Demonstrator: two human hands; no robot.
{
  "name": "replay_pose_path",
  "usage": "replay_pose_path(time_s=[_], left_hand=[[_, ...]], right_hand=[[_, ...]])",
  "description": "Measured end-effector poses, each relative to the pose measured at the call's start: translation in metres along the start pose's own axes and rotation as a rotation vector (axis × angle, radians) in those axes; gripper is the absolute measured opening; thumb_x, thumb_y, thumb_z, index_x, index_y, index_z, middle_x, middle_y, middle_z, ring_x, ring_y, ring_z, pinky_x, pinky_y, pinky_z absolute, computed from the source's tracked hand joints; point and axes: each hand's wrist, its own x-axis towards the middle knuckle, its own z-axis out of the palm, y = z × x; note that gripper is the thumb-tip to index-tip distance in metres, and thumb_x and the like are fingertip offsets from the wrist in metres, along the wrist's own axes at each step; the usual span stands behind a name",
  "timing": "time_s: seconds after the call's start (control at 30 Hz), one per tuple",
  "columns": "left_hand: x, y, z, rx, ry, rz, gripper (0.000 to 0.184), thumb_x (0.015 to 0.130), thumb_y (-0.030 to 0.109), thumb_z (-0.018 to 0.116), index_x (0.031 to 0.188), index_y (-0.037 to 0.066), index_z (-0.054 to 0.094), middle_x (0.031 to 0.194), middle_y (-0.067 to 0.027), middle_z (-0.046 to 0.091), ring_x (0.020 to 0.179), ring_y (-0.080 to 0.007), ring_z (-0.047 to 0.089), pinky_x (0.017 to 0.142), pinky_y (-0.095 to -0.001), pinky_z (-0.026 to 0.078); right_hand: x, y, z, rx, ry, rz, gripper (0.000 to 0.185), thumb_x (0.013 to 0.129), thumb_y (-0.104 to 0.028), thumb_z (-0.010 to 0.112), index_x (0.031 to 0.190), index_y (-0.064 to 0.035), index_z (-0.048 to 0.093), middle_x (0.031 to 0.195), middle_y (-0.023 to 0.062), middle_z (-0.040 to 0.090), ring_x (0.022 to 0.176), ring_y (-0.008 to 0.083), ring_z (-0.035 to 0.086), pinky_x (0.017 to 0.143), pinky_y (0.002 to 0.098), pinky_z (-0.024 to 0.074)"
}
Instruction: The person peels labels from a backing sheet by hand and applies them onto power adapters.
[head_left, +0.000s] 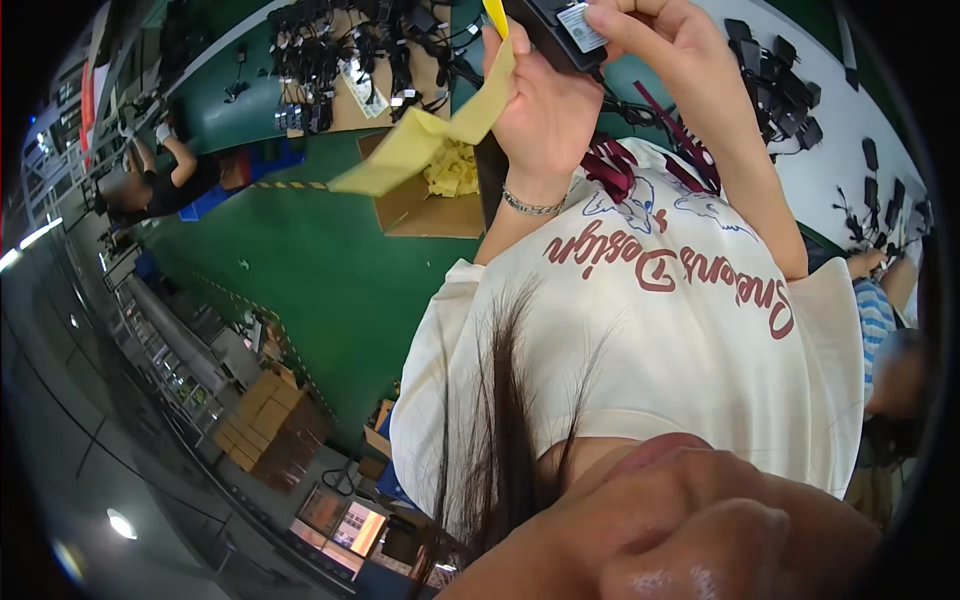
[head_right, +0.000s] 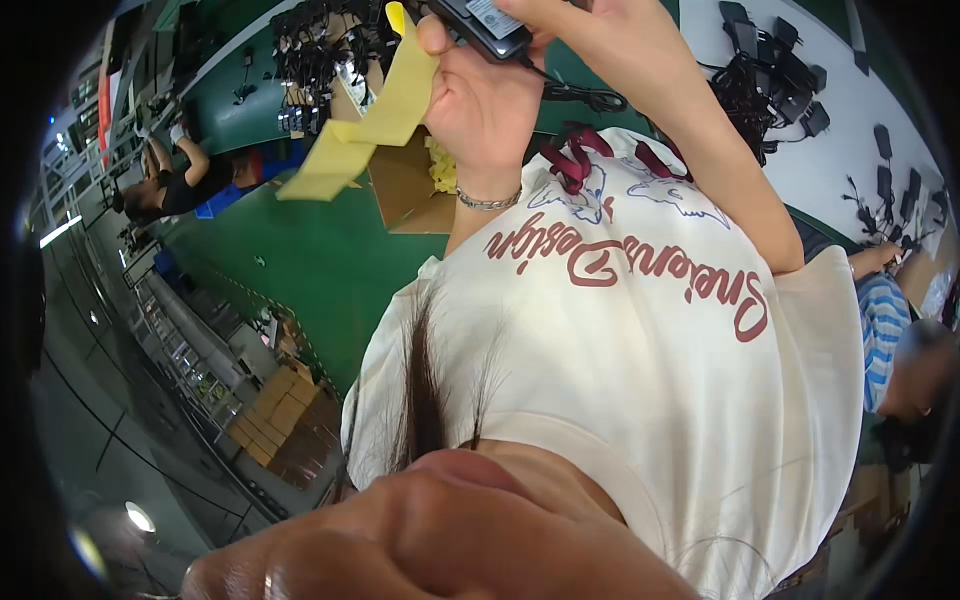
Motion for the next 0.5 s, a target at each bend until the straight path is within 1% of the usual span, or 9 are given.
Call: replay_pose_path(time_s=[0.07, 0.13, 0.2, 0.27, 0.33, 0.37, 0.47, 0.5], left_hand=[[0.002, -0.001, -0.011, 0.001, 0.011, -0.014, 0.02, 0.107, 0.031, 0.046, 0.096, 0.016, 0.052, 0.125, -0.0043, 0.063, 0.119, -0.0231, 0.054, 0.105, -0.043, 0.039], [0.017, -0.001, -0.05, 0.032, -0.296, -0.033, 0.02, 0.108, 0.032, 0.045, 0.096, 0.016, 0.051, 0.125, -0.0044, 0.063, 0.118, -0.0237, 0.054, 0.104, -0.0438, 0.039], [0.015, -0.005, -0.062, 0.045, -0.449, -0.046, 0.021, 0.108, 0.032, 0.044, 0.096, 0.016, 0.051, 0.125, -0.0044, 0.063, 0.118, -0.024, 0.054, 0.104, -0.0442, 0.04], [0.0, -0.008, -0.017, -0.009, -0.127, -0.046, 0.021, 0.108, 0.033, 0.044, 0.097, 0.017, 0.051, 0.126, -0.0051, 0.063, 0.118, -0.0243, 0.055, 0.101, -0.044, 0.041], [-0.004, -0.011, -0.007, -0.033, 0.036, -0.052, 0.02, 0.108, 0.033, 0.044, 0.098, 0.017, 0.051, 0.126, -0.0054, 0.063, 0.118, -0.0245, 0.055, 0.099, -0.0439, 0.042], [-0.004, -0.011, -0.006, -0.022, 0.022, -0.054, 0.021, 0.108, 0.033, 0.043, 0.098, 0.017, 0.052, 0.127, -0.0058, 0.063, 0.117, -0.0247, 0.056, 0.098, -0.044, 0.043], [-0.004, -0.013, -0.008, 0.002, -0.008, -0.065, 0.021, 0.108, 0.033, 0.043, 0.098, 0.017, 0.052, 0.127, -0.0065, 0.063, 0.116, -0.0249, 0.056, 0.095, -0.0443, 0.044], [-0.005, -0.015, -0.009, -0.002, 0.018, -0.052, 0.021, 0.108, 0.033, 0.043, 0.098, 0.017, 0.052, 0.127, -0.0068, 0.063, 0.115, -0.025, 0.057, 0.094, -0.0445, 0.044]], right_hand=[[-0.002, 0.004, -0.003, -0.021, -0.001, 0.037, 0.013, 0.098, -0.013, 0.069, 0.096, -0.0009, 0.066, 0.088, -0.0014, 0.065, 0.078, 0.0057, 0.058, 0.071, 0.0213, 0.047], [-0.005, 0.011, -0.005, -0.008, 0.011, 0.033, 0.013, 0.098, -0.013, 0.069, 0.096, -0.0011, 0.066, 0.088, -0.0014, 0.065, 0.077, 0.0056, 0.058, 0.07, 0.0213, 0.0469], [-0.006, 0.015, -0.006, 0.014, 0.017, 0.022, 0.012, 0.098, -0.013, 0.07, 0.096, -0.0015, 0.066, 0.088, -0.0016, 0.065, 0.076, 0.0054, 0.057, 0.069, 0.0214, 0.0468], [-0.007, 0.016, -0.008, 0.036, 0.021, 0.009, 0.012, 0.098, -0.013, 0.07, 0.096, -0.0017, 0.066, 0.087, -0.0018, 0.065, 0.075, 0.0052, 0.057, 0.068, 0.0214, 0.0466], [-0.008, 0.018, -0.008, 0.075, 0.014, -0.018, 0.011, 0.097, -0.013, 0.07, 0.096, -0.0022, 0.066, 0.087, -0.0022, 0.064, 0.074, 0.0046, 0.056, 0.067, 0.0214, 0.0462], [-0.009, 0.016, -0.008, 0.079, 0.02, -0.018, 0.011, 0.097, -0.013, 0.07, 0.096, -0.0022, 0.066, 0.087, -0.0022, 0.064, 0.074, 0.0046, 0.056, 0.067, 0.0214, 0.0462], [-0.013, 0.007, -0.007, 0.081, 0.029, 0.087, 0.011, 0.097, -0.012, 0.07, 0.096, -0.0025, 0.065, 0.085, -0.0026, 0.063, 0.073, 0.0036, 0.055, 0.066, 0.0207, 0.0453], [-0.013, 0.008, -0.008, 0.084, 0.034, 0.085, 0.011, 0.097, -0.012, 0.07, 0.096, -0.0025, 0.065, 0.085, -0.0026, 0.063, 0.073, 0.0036, 0.055, 0.066, 0.0207, 0.0453]])
